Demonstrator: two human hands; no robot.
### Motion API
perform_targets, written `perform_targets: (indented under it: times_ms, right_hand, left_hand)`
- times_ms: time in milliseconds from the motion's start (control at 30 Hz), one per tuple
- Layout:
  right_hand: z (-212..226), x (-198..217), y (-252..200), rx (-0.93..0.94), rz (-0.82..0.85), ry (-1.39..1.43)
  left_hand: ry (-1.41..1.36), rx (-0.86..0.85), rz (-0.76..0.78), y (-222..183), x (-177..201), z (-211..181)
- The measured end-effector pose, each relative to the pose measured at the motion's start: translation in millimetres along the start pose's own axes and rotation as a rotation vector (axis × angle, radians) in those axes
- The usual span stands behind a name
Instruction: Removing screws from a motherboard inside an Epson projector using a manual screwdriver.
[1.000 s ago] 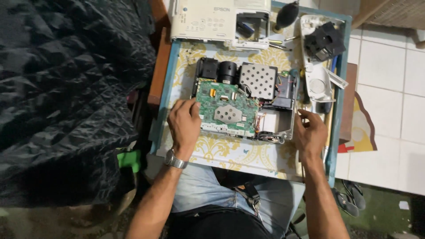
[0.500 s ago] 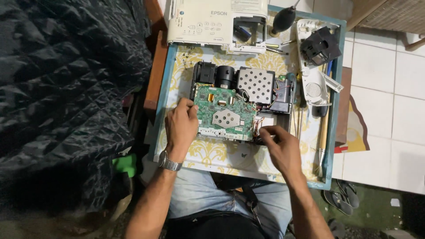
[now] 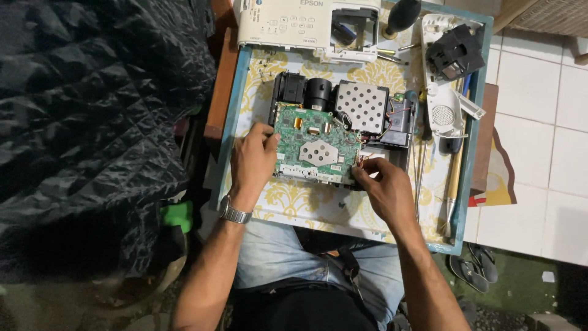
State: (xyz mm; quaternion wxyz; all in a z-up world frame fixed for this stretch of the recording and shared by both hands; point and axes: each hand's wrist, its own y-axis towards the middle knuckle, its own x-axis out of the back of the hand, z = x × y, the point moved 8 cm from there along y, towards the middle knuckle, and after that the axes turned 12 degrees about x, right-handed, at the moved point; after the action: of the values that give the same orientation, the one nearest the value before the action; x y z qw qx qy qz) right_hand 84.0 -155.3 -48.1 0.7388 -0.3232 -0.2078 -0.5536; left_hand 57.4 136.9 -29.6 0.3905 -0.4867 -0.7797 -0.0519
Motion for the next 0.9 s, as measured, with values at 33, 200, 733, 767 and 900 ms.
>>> perform_targets:
  times_ms: [33, 200, 733, 767, 900]
  right_hand:
    - [1.6, -1.3, 0.9, -0.006, 0.005, -0.018]
    - [6.1, -4.7, 4.8, -0.013, 0.017, -0.066]
    - [10.9, -1.1, 5.1, 0.019, 0.02, 0.13]
    - [13.0, 0.4, 5.7, 0.032, 0.03, 0.099]
    - [7.1, -3.2, 6.7, 0.036, 0.072, 0.069]
  left_hand:
    - [0.014, 0.021, 0.007, 0.3, 0.6, 0.6]
    - [0.049, 0.052, 0.002, 7.3, -1.3, 5.0]
    - [-0.143, -0.025, -0.088, 10.2, -2.9, 6.5]
    - [-0.144, -0.017, -0.097, 9.7, -2.7, 5.6]
    - [-0.152, -0.01, -0.077, 9.5, -1.8, 8.3]
